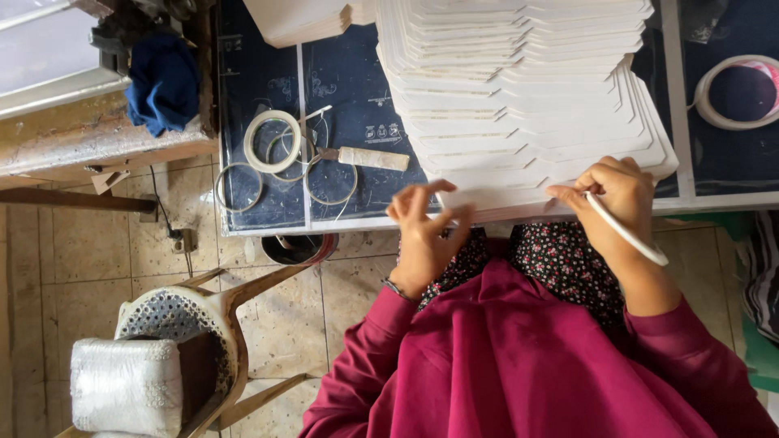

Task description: The person sits at a table and repeatedly applies a white strip to the edge of stacked white paper items. They smooth the strip with their fingers and move to the next item in the stack. The process continues throughout the clip.

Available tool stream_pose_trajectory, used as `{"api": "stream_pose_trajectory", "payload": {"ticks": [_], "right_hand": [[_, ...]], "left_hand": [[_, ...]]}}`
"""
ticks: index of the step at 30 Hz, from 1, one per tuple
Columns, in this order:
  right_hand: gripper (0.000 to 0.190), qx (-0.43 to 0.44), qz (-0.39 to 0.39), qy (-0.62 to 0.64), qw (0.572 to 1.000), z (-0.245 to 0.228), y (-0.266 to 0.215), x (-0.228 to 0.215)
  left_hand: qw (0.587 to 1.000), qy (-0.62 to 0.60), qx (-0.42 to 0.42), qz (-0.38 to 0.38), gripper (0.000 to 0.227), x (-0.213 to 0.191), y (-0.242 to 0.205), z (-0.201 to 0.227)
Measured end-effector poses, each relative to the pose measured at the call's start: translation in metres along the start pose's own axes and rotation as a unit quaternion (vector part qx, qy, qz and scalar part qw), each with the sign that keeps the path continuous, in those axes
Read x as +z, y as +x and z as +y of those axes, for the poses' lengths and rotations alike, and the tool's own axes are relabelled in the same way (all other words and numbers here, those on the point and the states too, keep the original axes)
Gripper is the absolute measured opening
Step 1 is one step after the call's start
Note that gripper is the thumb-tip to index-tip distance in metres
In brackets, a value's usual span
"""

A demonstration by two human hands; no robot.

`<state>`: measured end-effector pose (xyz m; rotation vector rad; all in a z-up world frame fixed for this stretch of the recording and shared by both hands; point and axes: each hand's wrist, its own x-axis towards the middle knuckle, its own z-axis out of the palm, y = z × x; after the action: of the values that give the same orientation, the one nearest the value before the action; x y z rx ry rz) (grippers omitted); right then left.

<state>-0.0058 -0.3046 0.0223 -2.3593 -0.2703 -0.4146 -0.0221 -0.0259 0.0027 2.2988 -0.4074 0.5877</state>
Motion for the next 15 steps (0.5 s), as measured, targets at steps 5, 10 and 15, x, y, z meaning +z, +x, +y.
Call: {"api": "stream_pose_trajectory", "payload": {"ticks": [5,10,15], "right_hand": [[0.039,0.011,-0.029,-0.041,0.999,0.012,-0.009,0.0],[0.018,-0.085,-0.023,-0.012,0.996,-0.01,0.001,-0.031],[0.025,-0.179,0.034,-0.07,0.981,-0.002,0.009,-0.004]], "left_hand": [[0.983,0.093,0.107,-0.113,0.035,0.033,0.003,0.041],[0.971,0.034,0.183,-0.154,0.039,0.04,-0.018,0.046],[0.973,0.068,0.129,-0.181,0.011,0.02,-0.014,0.057]]}}
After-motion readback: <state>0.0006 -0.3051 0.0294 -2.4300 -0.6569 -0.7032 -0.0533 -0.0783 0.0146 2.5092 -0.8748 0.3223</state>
